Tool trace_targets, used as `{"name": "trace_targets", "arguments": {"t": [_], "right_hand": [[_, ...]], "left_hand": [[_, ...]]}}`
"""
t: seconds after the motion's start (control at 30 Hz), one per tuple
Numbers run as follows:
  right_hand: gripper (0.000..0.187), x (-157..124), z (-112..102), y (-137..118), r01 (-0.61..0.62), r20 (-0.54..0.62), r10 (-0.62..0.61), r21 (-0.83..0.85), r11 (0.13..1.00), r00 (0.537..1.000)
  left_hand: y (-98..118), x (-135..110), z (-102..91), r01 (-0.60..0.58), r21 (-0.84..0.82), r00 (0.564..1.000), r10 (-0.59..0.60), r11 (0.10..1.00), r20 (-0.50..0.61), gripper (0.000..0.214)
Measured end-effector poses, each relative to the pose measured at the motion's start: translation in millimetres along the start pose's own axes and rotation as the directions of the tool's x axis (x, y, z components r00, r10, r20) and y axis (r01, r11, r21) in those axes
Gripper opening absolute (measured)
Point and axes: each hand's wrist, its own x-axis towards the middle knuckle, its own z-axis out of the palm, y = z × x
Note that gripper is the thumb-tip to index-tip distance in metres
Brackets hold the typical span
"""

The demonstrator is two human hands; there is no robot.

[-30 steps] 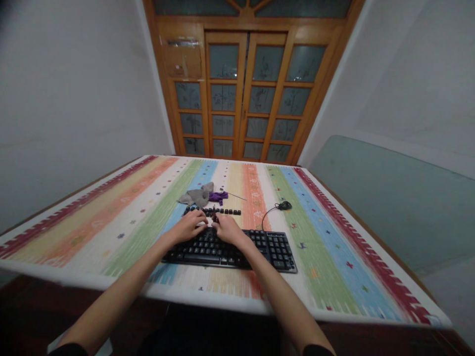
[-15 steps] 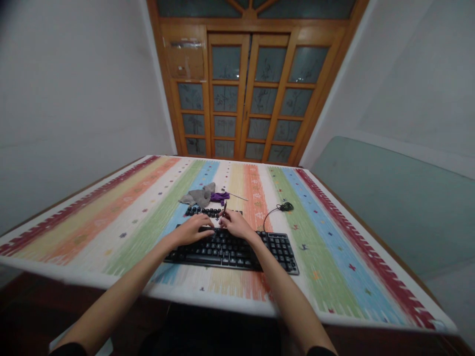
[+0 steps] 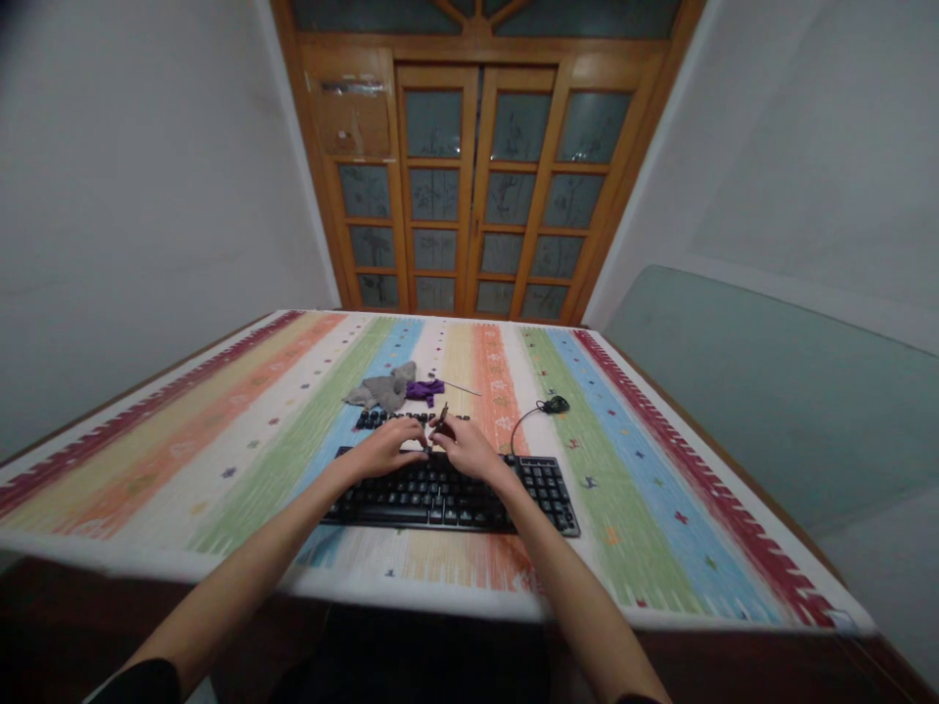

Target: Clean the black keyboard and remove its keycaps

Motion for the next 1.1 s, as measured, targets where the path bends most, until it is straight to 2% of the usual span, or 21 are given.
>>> {"name": "trace_targets", "arguments": {"t": [0.13, 0.27, 0.37, 0.47, 0.53, 0.6, 0.7, 0.83, 0.97, 1.1], "right_hand": [[0.018, -4.3, -0.9, 4.1, -0.026, -0.069, 0.029, 0.049, 0.998, 0.997], [0.018, -7.3, 0.1, 12.5, -0.053, -0.174, 0.080, 0.155, 0.986, 0.981], [0.025, -8.7, 2.5, 21.2, -0.085, -0.266, 0.149, 0.239, 0.967, 0.952], [0.033, -10.3, 4.0, 28.8, -0.106, -0.370, 0.219, 0.301, 0.948, 0.903], [0.036, -12.0, 3.6, 30.6, -0.108, -0.393, 0.228, 0.305, 0.946, 0.891], [0.034, -14.5, 2.6, 28.4, -0.108, -0.365, 0.213, 0.287, 0.952, 0.907], [0.030, -19.7, 1.2, 19.0, -0.102, -0.280, 0.170, 0.242, 0.965, 0.945], [0.025, -27.4, 0.8, 4.4, -0.098, -0.182, 0.121, 0.129, 0.987, 0.976], [0.018, -32.7, 0.1, -3.0, -0.069, -0.150, 0.071, 0.019, 0.997, 0.986], [0.015, -35.4, -1.9, -5.3, -0.030, -0.128, 0.029, -0.011, 0.999, 0.991]], "left_hand": [[-1.2, 4.3, -4.3, 0.003, -0.096, 1.000, -0.005, 0.995, -0.019, 0.015], [-3.8, 9.8, -6.6, -0.006, -0.229, 0.994, -0.019, 0.973, -0.106, 0.014], [-6.1, 14.7, -6.0, 0.010, -0.296, 0.982, -0.066, 0.955, -0.179, 0.018], [-10.2, 19.3, -5.0, 0.038, -0.316, 0.954, -0.129, 0.948, -0.271, 0.021], [-14.3, 21.8, -4.3, 0.044, -0.259, 0.941, -0.127, 0.965, -0.315, 0.019], [-18.9, 23.8, -3.3, 0.040, -0.140, 0.949, -0.082, 0.989, -0.304, 0.014], [-24.6, 26.8, -0.6, 0.052, 0.069, 0.976, -0.036, 0.996, -0.213, 0.010], [-28.1, 31.9, 4.2, 0.071, 0.279, 0.994, -0.046, 0.958, -0.094, 0.010], [-28.6, 36.5, 7.2, 0.072, 0.364, 0.997, -0.061, 0.929, -0.040, 0.010], [-29.0, 38.6, 8.8, 0.062, 0.398, 0.998, -0.066, 0.915, -0.004, 0.011]]}}
